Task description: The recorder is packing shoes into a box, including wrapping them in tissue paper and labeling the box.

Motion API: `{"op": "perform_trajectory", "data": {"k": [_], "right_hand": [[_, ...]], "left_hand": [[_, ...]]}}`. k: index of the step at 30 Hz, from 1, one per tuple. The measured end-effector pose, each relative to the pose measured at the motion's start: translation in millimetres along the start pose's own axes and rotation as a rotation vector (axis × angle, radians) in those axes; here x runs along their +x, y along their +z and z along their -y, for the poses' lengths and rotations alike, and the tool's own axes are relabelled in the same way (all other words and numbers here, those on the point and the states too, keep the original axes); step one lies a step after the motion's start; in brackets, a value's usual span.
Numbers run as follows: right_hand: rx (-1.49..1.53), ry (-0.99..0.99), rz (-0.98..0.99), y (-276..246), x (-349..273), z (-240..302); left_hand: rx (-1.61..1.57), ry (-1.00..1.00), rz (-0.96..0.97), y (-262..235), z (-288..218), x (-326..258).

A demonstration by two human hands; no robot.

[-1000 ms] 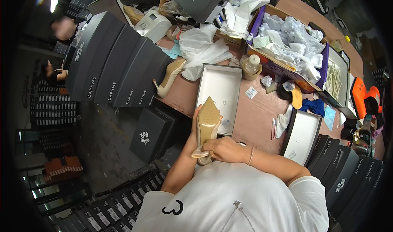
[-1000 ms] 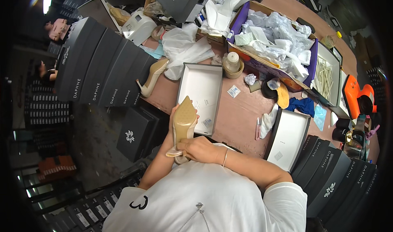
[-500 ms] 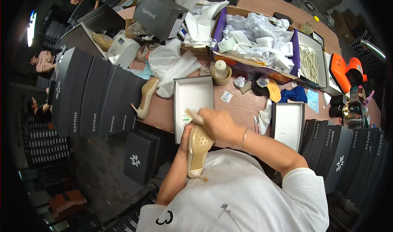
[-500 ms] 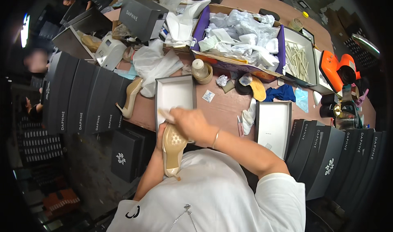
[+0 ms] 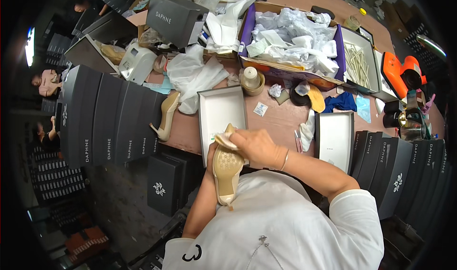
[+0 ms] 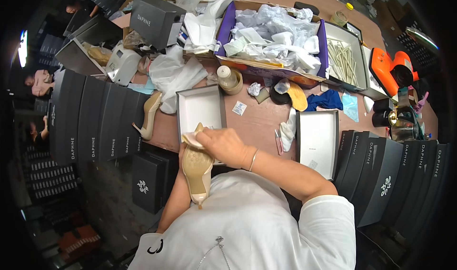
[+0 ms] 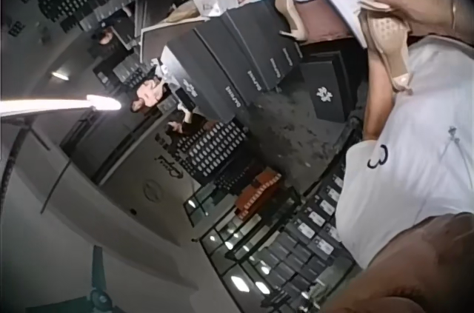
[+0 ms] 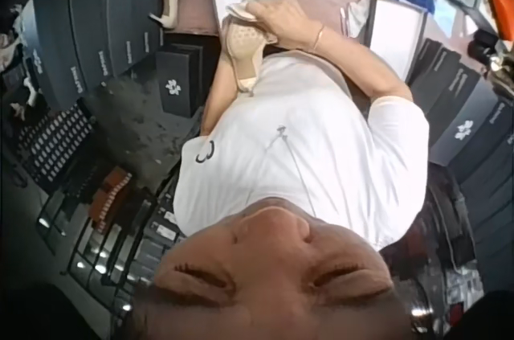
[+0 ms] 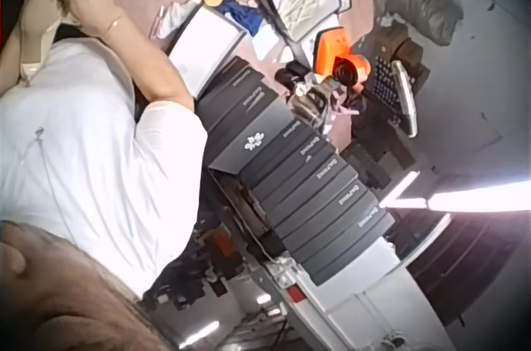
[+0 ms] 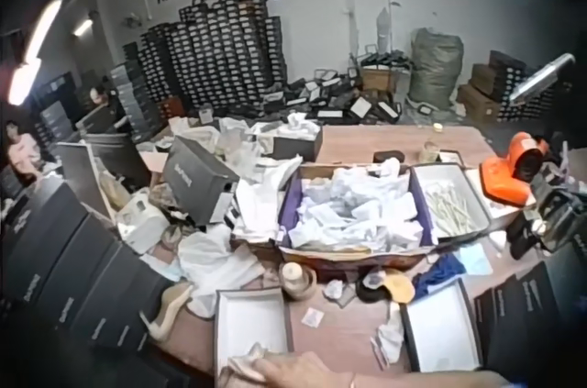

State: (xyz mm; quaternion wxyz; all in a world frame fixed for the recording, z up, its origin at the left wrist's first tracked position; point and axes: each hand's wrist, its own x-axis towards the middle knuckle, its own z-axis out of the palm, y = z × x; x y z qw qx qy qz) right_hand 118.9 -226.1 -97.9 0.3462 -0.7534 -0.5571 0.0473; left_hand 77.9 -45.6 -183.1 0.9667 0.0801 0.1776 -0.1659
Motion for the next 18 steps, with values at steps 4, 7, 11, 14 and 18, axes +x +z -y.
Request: {"op": "perform_trajectory", "data": {"k": [4, 7, 11, 14, 18], "right_hand": [[0.021, -0.048, -0.013, -9, 1, -7], [0.021, 0.342, -0.255, -16, 24, -64], [-0.031, 0.626, -0.155, 5, -1, -97], [-0.002, 0.519, -0.208, 13, -6, -99], [1.132, 0.609, 0.202, 26, 8, -54]], "left_hand": [[0.288, 0.033, 0.018, 27, -2, 2], [0.215, -0.063, 0.030, 7, 0, 3], [0.289, 0.070, 0.129, 30, -12, 5], [0.247, 0.194, 0.058, 36, -26, 9], [0.307, 0.334, -0.008, 38, -42, 29]]}}
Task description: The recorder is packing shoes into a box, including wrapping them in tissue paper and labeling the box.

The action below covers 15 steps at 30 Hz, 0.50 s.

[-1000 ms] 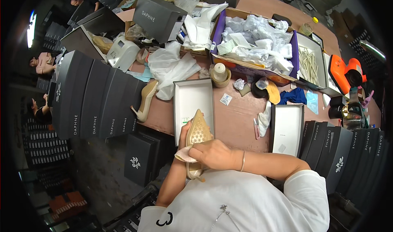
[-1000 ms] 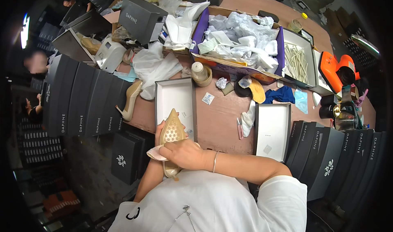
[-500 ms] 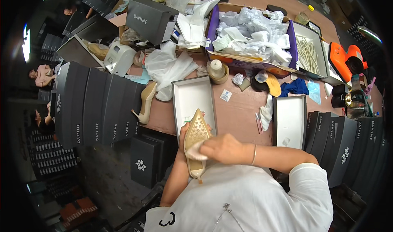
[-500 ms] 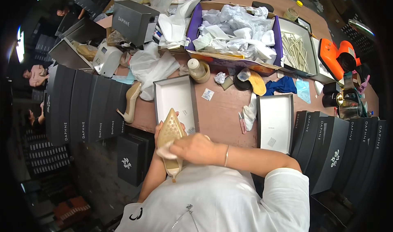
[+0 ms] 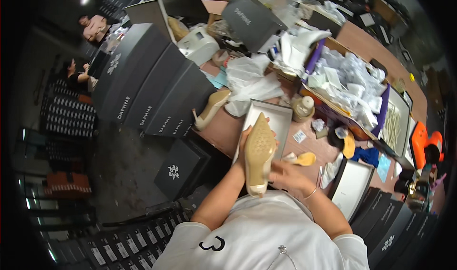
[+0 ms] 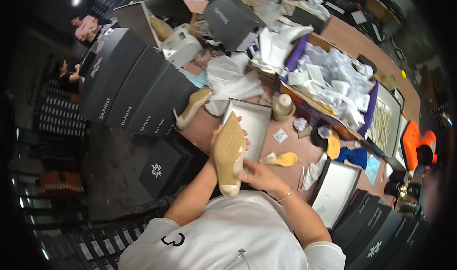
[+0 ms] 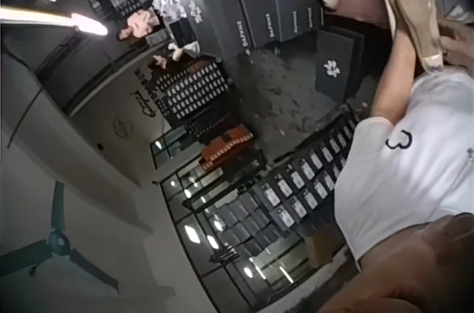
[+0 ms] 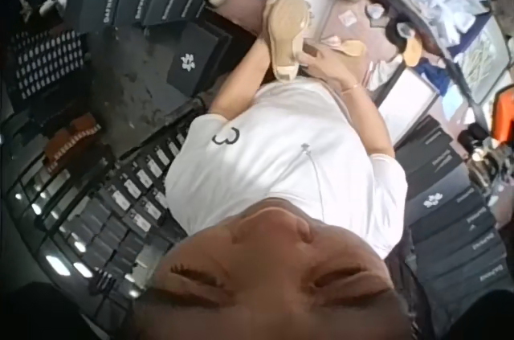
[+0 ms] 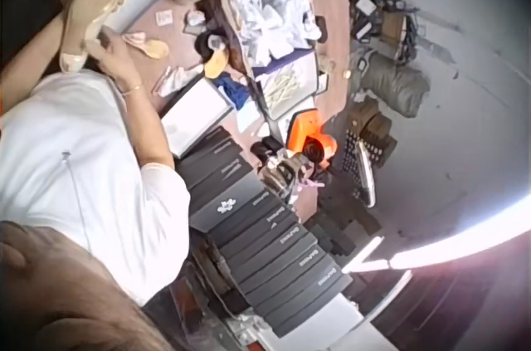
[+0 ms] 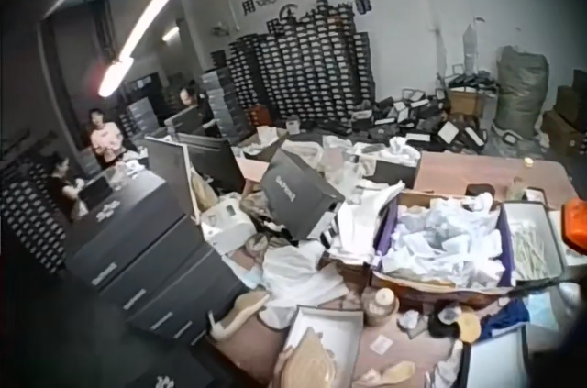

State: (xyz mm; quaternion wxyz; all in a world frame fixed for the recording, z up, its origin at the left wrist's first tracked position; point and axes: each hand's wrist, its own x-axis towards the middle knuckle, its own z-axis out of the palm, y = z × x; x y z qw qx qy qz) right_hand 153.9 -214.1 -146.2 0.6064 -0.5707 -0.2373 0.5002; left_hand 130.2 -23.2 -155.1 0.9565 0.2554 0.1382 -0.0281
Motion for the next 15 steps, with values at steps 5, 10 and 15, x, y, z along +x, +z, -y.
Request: {"op": "perform_trajectory", "data": {"k": [5, 10, 15], "right_hand": [[0.486, 0.062, -0.195, 10, 17, -31], [0.424, 0.054, -0.343, -20, 15, -26], [0.626, 0.050, -0.332, -18, 21, -25]], "left_hand": [[0.983, 0.304, -0.328, -49, -18, 29], [2.117, 0.457, -0.610, -154, -132, 36], [2.388, 0.073, -0.752, -204, -135, 61]]}}
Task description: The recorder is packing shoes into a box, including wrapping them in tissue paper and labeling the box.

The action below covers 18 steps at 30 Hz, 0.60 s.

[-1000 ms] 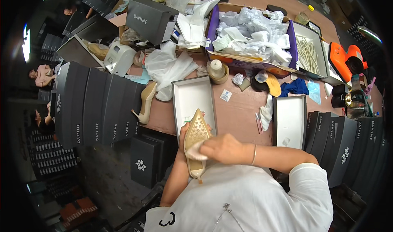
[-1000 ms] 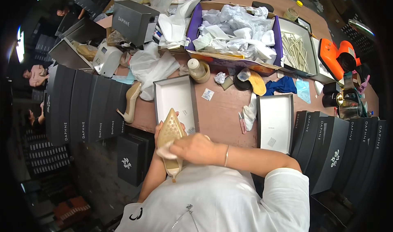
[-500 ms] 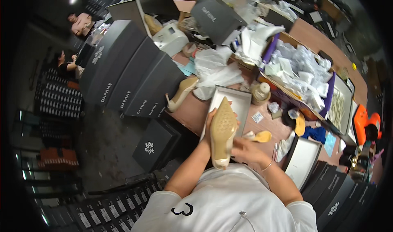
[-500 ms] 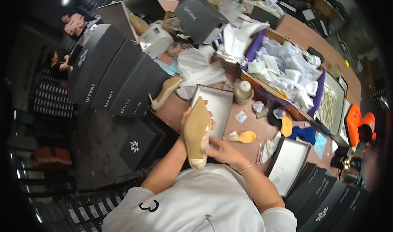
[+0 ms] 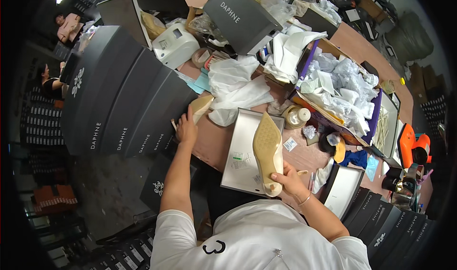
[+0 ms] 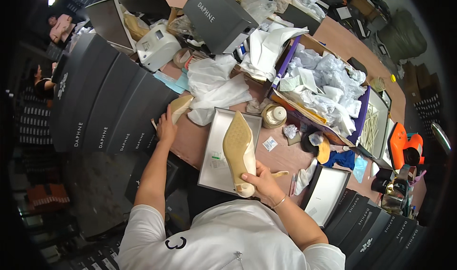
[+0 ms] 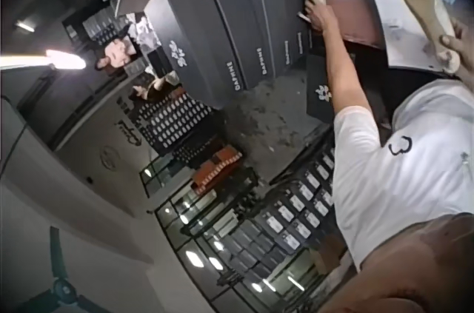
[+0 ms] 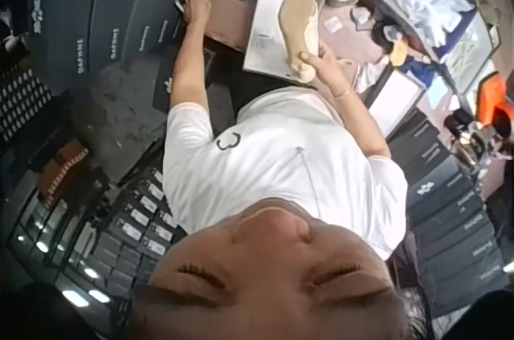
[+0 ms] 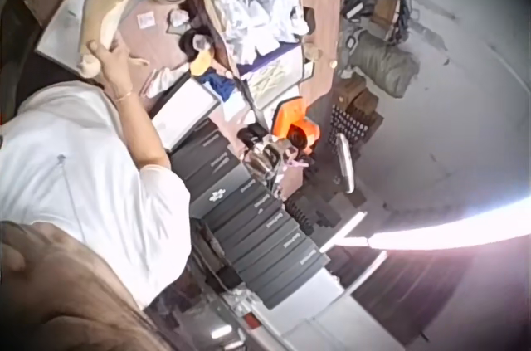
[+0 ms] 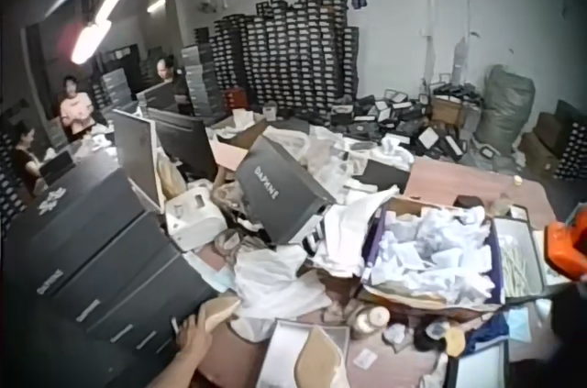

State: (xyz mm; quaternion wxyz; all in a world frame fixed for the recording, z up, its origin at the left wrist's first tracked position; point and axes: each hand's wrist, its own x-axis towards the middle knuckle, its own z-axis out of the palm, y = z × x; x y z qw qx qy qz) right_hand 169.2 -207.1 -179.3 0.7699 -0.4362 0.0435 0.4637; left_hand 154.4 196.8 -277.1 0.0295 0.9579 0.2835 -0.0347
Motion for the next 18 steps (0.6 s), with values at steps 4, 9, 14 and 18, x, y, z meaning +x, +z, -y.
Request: {"op": "perform_trajectory", "data": {"k": [4, 9, 14, 18], "right_hand": [[0.160, 0.052, 0.023, 7, 10, -3], [0.265, 0.023, 0.106, 4, 10, -13], [0.292, -0.001, 0.196, 19, -11, -16], [0.227, -0.040, 0.252, 35, -38, -7]], "left_hand": [[-0.406, -0.007, -0.134, -32, -17, -24], [-1.740, -0.412, 0.275, -98, -52, -106], [-2.456, -0.165, 1.022, -82, -107, -189], [-2.893, -0.180, 1.372, -84, -145, -222]]}}
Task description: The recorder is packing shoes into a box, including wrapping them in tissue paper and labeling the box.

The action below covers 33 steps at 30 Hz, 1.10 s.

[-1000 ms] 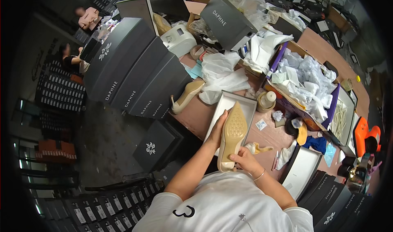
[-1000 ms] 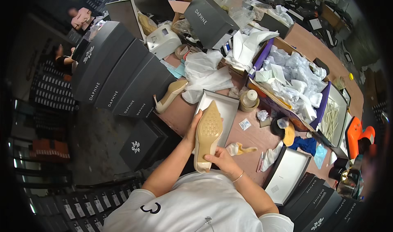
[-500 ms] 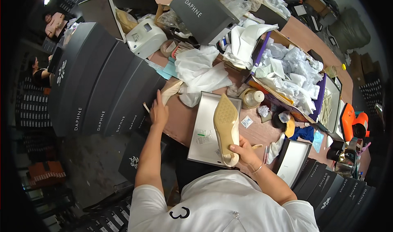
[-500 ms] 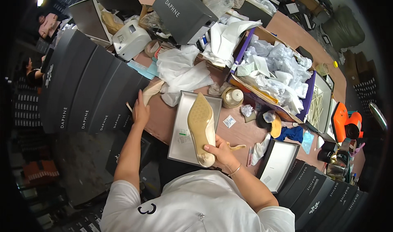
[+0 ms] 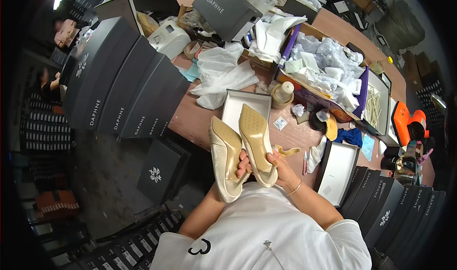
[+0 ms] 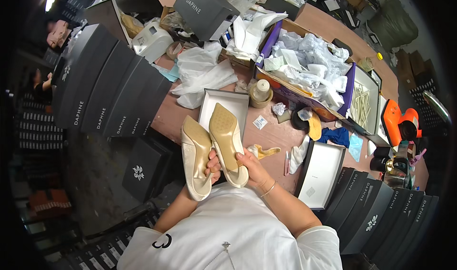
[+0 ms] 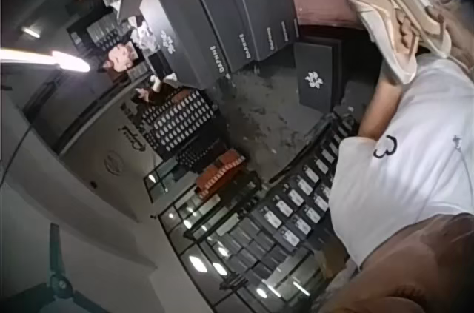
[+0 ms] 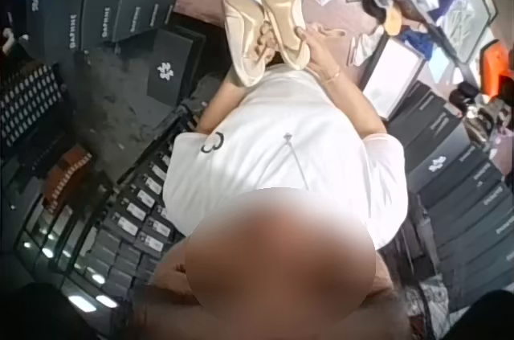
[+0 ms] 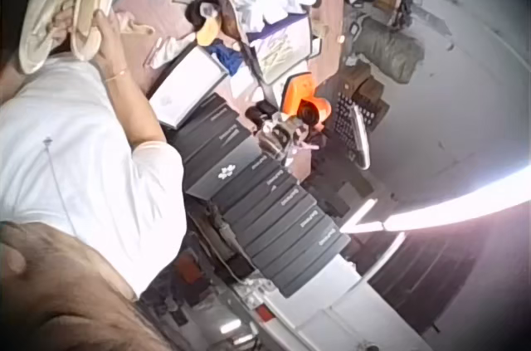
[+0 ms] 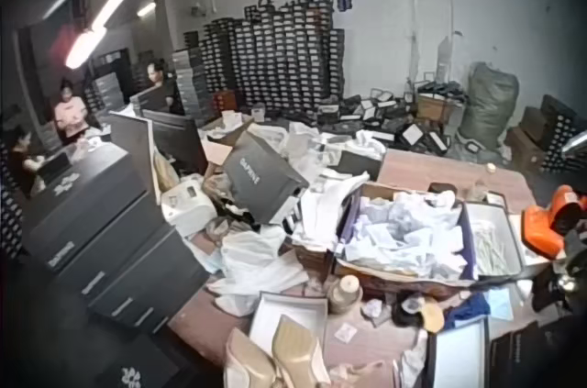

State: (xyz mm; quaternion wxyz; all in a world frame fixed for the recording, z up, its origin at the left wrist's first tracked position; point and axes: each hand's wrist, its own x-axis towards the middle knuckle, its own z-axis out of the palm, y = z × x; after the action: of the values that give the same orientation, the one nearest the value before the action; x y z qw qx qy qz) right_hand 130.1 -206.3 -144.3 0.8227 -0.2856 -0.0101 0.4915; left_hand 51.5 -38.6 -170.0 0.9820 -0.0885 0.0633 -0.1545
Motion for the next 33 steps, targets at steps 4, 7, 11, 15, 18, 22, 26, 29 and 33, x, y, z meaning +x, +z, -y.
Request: {"op": "perform_trajectory", "data": {"k": [4, 7, 11, 15, 18, 22, 26, 29, 33], "right_hand": [[0.058, -0.012, 0.265, 6, -12, 1], [0.016, -0.024, 0.179, 4, -21, -3], [-0.069, 0.003, 0.042, -9, -25, -6], [-0.135, 0.005, -0.053, -12, -28, -1], [-0.437, -0.018, -0.144, 4, -33, 32], [-0.866, 0.061, -0.090, 7, -31, 71], [-1.150, -0.057, -0.031, -7, -21, 43], [-0.950, -0.173, -0.087, -9, -24, 15], [-0.735, -0.247, -0.181, -13, -34, -7]], "left_hand": [[0.070, -0.013, 0.084, -8, 13, -6], [-0.020, -0.046, 0.071, -7, 17, -10], [-0.083, -0.067, 0.134, -3, 23, -3], [-0.039, -0.022, 0.040, -4, 22, -8], [0.389, 0.098, -0.215, 2, -3, -18], [1.008, 0.304, -0.622, 27, -23, -31], [0.931, 0.456, -0.597, 42, 9, -17], [1.077, 0.533, -0.571, 28, 16, -12], [0.987, 0.509, -0.563, 26, 25, -17]]}}
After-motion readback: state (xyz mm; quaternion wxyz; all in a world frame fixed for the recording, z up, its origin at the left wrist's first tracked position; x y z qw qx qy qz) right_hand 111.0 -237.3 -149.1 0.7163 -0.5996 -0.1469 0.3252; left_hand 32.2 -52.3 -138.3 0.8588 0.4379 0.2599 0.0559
